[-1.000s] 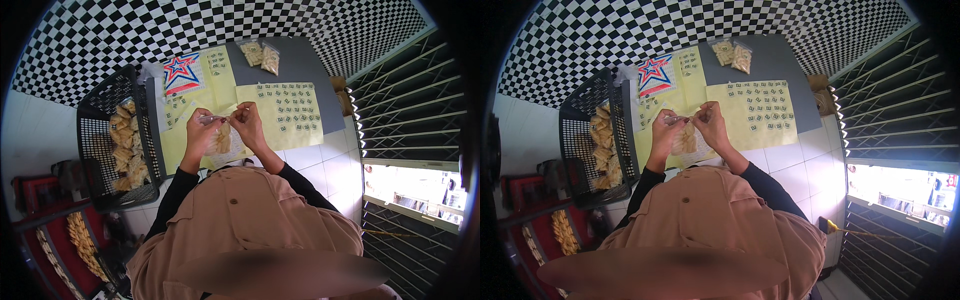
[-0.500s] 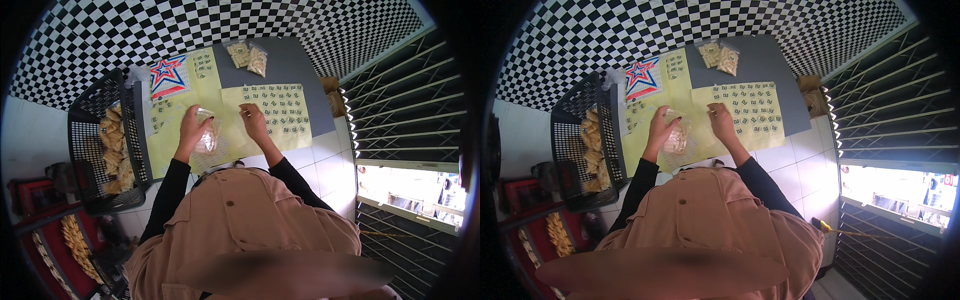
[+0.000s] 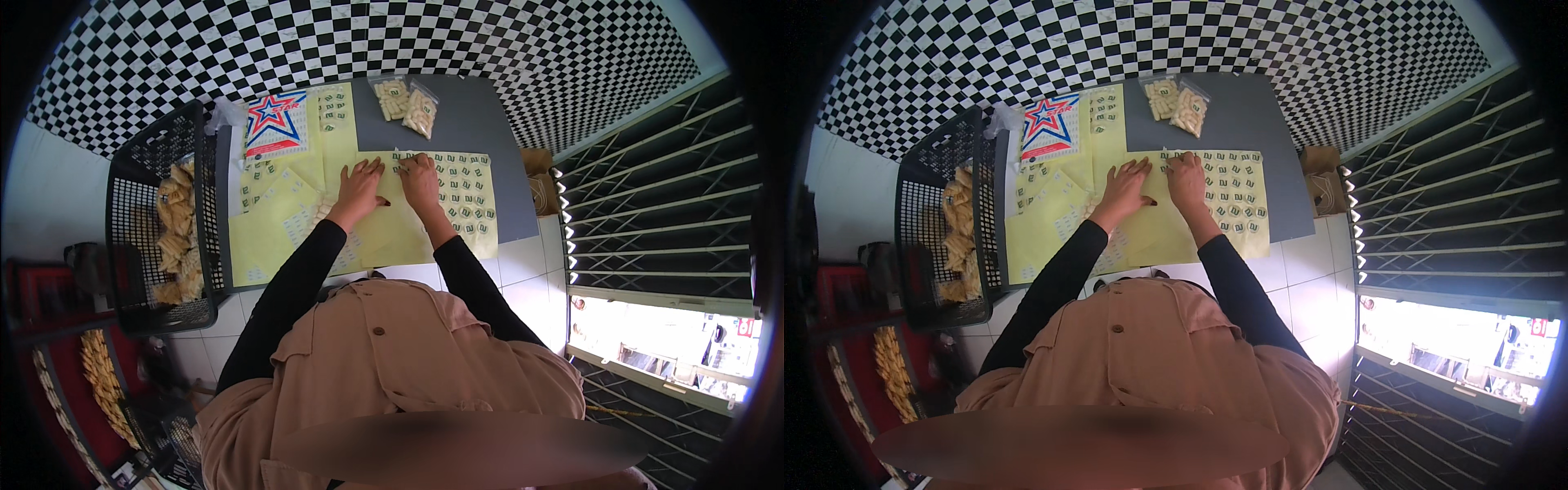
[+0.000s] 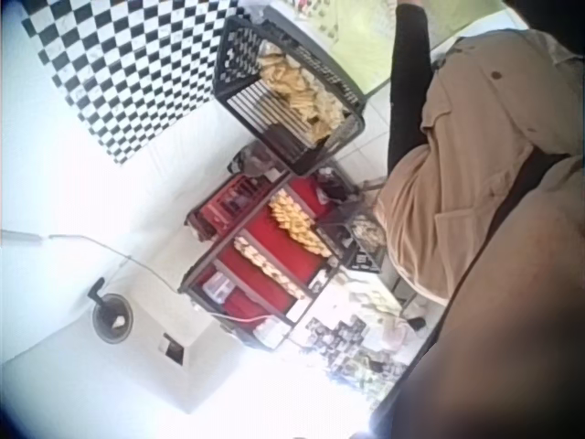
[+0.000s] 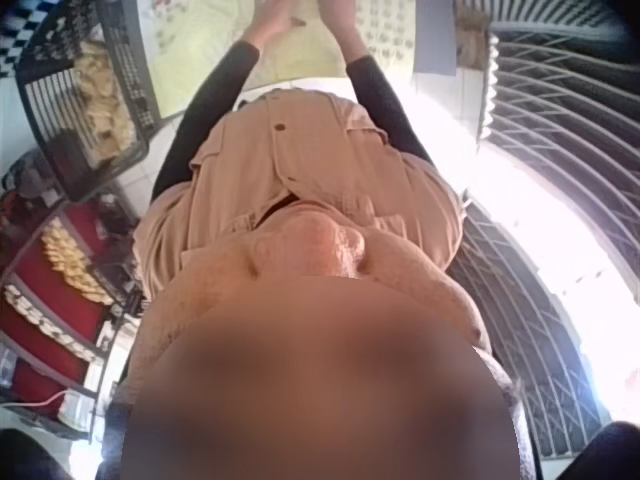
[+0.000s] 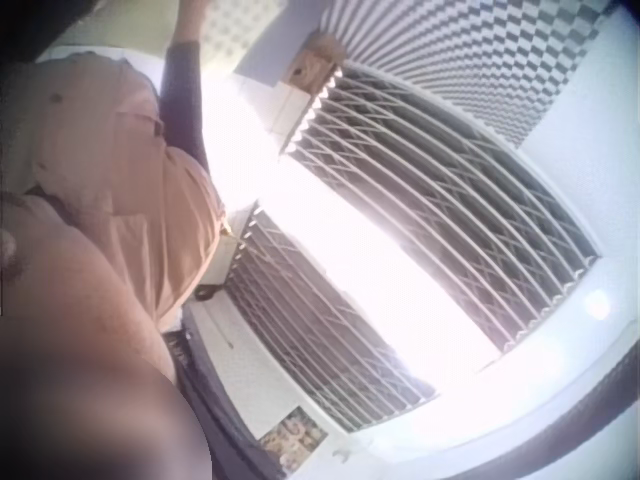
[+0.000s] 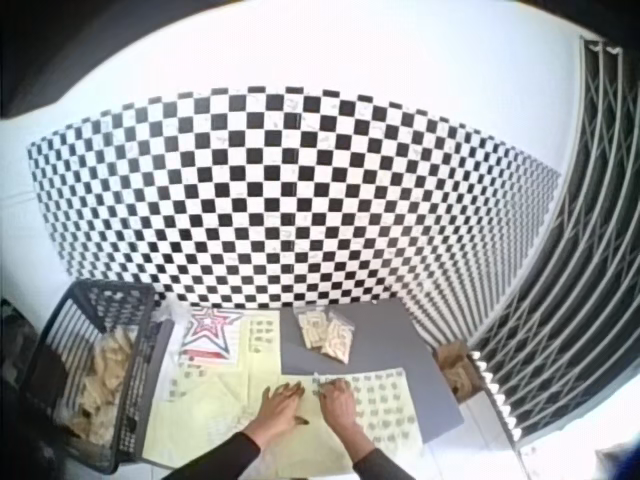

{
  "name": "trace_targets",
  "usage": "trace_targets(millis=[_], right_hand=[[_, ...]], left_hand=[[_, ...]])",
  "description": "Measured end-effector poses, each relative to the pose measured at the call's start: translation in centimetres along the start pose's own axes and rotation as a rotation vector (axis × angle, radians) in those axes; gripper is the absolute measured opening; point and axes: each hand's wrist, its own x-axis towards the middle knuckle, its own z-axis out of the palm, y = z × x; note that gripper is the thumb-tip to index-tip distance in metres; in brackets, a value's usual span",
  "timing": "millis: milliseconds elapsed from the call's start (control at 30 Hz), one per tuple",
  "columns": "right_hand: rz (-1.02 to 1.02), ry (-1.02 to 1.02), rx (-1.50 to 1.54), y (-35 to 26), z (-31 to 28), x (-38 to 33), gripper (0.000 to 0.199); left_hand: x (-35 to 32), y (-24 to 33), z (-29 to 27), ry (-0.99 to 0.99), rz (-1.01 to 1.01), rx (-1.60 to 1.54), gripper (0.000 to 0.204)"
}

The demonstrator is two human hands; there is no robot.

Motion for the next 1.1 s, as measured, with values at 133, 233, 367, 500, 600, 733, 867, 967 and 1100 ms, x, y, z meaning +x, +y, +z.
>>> trace_targets(millis=[133,233,367,500,600,733,867,967,1100], right_hand=[[-0.019,0.028,0.031,0.3,0.5,0.3,0.008],[-0.016,0.035,0.04,0.2,0.7,0.6,0.004],[-0.028,0.02,0.022,0.1,0.4,0.3,0.002],[-0.02,-0.021,0.012,-0.3,-0.6,0.0,0.004],[-0.02,-0.073,0.006,-0.3,-1.1,-0.1,0.005],[0.001,-0.132,0.049,-0.4,-2.0,0.0,0.006],[0.056,-0.194,0.203,0.4,-2.6,0.7,0.008],[0.079,-0.131,0.442,1.2,-2.0,0.5,0.01],[0.119,-0.044,0.565,0.2,-2.0,-0.4,0.012]], left_hand=[[0.3,0.3,-0.2,-0.033,-0.011,0.044,0.086],[0.5,0.5,-0.2,-0.056,-0.028,0.099,0.087],[0.6,0.7,-0.5,-0.075,-0.038,0.13,0.087],[0.5,0.6,-0.4,-0.07,-0.034,0.143,0.087],[0.5,0.7,-0.5,-0.068,-0.031,0.148,0.087],[0.5,0.5,-0.4,-0.06,-0.026,0.14,0.087],[0.5,0.2,-0.2,-0.04,-0.018,0.136,0.085],[0.5,-0.3,-0.5,0.015,-0.007,-0.013,0.079],[-0.3,-2.8,-3.4,0.221,-0.046,-0.392,0.067]])
